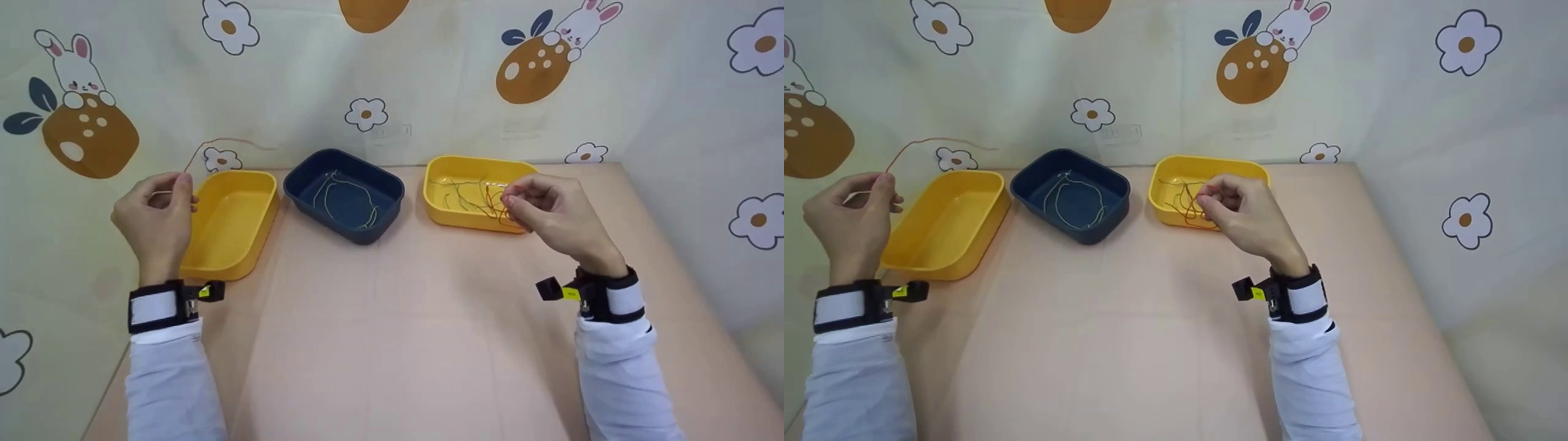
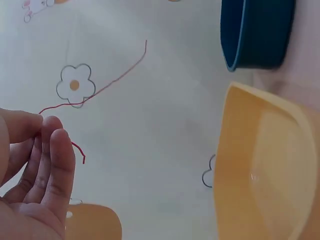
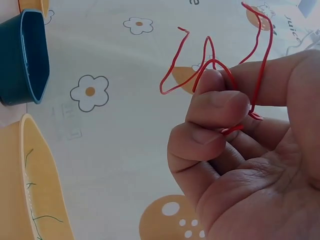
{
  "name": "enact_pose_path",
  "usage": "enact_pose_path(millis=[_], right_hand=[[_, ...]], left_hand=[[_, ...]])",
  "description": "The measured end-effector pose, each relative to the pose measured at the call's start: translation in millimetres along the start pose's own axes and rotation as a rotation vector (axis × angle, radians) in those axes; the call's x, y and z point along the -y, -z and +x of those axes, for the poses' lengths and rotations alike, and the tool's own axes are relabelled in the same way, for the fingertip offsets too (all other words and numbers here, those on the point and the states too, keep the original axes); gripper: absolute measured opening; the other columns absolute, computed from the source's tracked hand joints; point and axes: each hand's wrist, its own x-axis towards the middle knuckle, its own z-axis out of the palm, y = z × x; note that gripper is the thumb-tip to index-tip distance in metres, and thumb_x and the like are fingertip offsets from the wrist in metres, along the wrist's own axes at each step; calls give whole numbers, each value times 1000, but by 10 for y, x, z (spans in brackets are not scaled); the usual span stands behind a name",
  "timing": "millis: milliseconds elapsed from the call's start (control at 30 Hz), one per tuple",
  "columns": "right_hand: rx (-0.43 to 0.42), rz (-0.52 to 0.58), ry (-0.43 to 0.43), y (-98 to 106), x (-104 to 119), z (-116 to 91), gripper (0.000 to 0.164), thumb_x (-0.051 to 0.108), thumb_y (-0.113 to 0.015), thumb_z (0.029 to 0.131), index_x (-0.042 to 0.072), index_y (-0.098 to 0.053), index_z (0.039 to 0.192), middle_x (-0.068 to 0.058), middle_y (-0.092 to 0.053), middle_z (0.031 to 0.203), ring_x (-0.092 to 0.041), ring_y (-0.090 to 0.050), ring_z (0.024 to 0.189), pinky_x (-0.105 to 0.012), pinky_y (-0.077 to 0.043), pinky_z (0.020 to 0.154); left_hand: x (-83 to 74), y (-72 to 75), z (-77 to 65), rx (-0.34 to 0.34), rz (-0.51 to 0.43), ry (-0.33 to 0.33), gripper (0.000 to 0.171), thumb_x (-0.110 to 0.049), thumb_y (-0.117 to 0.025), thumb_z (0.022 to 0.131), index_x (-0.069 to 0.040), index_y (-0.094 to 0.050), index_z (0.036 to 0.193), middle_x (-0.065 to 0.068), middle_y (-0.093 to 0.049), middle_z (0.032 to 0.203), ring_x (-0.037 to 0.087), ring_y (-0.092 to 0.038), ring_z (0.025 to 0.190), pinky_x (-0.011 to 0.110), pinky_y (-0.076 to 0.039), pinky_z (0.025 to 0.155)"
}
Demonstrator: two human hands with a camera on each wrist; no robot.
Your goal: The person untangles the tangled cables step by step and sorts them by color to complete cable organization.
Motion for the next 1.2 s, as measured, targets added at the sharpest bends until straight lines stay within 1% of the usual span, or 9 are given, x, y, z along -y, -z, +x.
enact_pose_path(millis=[167,300,533,733,800,900,1033,1100,1200], right_hand=[[30,-12,-6,-6,1,-4,16,22,-69,105,7,-73,109,-7,-72,93,-17,-67,73,-25,-59,65],[35,-21,-9,-2,-7,-9,15,21,-69,105,7,-73,110,-7,-71,93,-17,-67,73,-23,-60,67],[15,-24,2,-6,0,-8,13,19,-69,105,7,-73,109,-8,-71,93,-17,-67,72,-25,-60,65],[-8,6,34,-6,22,-1,13,18,-70,104,6,-73,107,-14,-70,91,-17,-65,70,-23,-56,60],[-13,24,50,-10,24,3,13,16,-70,104,4,-73,107,-15,-69,90,-18,-64,69,-22,-54,59],[-19,50,74,-16,32,7,12,14,-69,104,2,-72,107,-16,-69,89,-23,-62,68,-21,-53,58],[-19,82,107,-42,48,9,11,11,-69,104,0,-71,107,-17,-69,90,-26,-61,69,-21,-55,59],[-11,99,125,-65,57,7,11,10,-69,103,0,-71,107,-15,-69,89,-24,-61,68,-22,-54,58],[15,138,150,-112,72,2,10,7,-69,103,-2,-70,106,-13,-67,88,-23,-59,67,-22,-54,58]], left_hand=[[197,102,14,94,124,223,43,-46,-64,104,-13,-77,126,-19,-65,89,-2,-66,74,8,-53,72],[281,90,0,204,167,321,45,-44,-61,105,-9,-74,131,-11,-68,93,-3,-69,73,9,-55,71],[389,-2,-51,354,229,273,43,-37,-64,107,-2,-73,130,16,-75,112,-1,-72,70,7,-55,69],[389,-62,-65,315,352,227,45,-39,-68,104,1,-75,125,21,-76,111,17,-71,82,11,-50,64],[324,-99,-92,284,359,201,46,-41,-67,104,1,-75,123,21,-76,111,26,-69,89,13,-47,63],[134,-231,-184,254,294,108,44,-42,-67,104,-2,-78,119,19,-78,107,26,-70,88,14,-47,62],[-241,-555,-399,250,100,-104,31,-34,-72,103,-5,-81,109,12,-80,96,17,-68,77,14,-49,65],[-449,-743,-536,279,-27,-223,23,-26,-75,101,-5,-81,105,10,-80,91,13,-67,74,13,-50,67],[-774,-1009,-788,397,-214,-374,14,-19,-76,100,-6,-81,104,5,-80,90,10,-68,73,16,-55,68]])
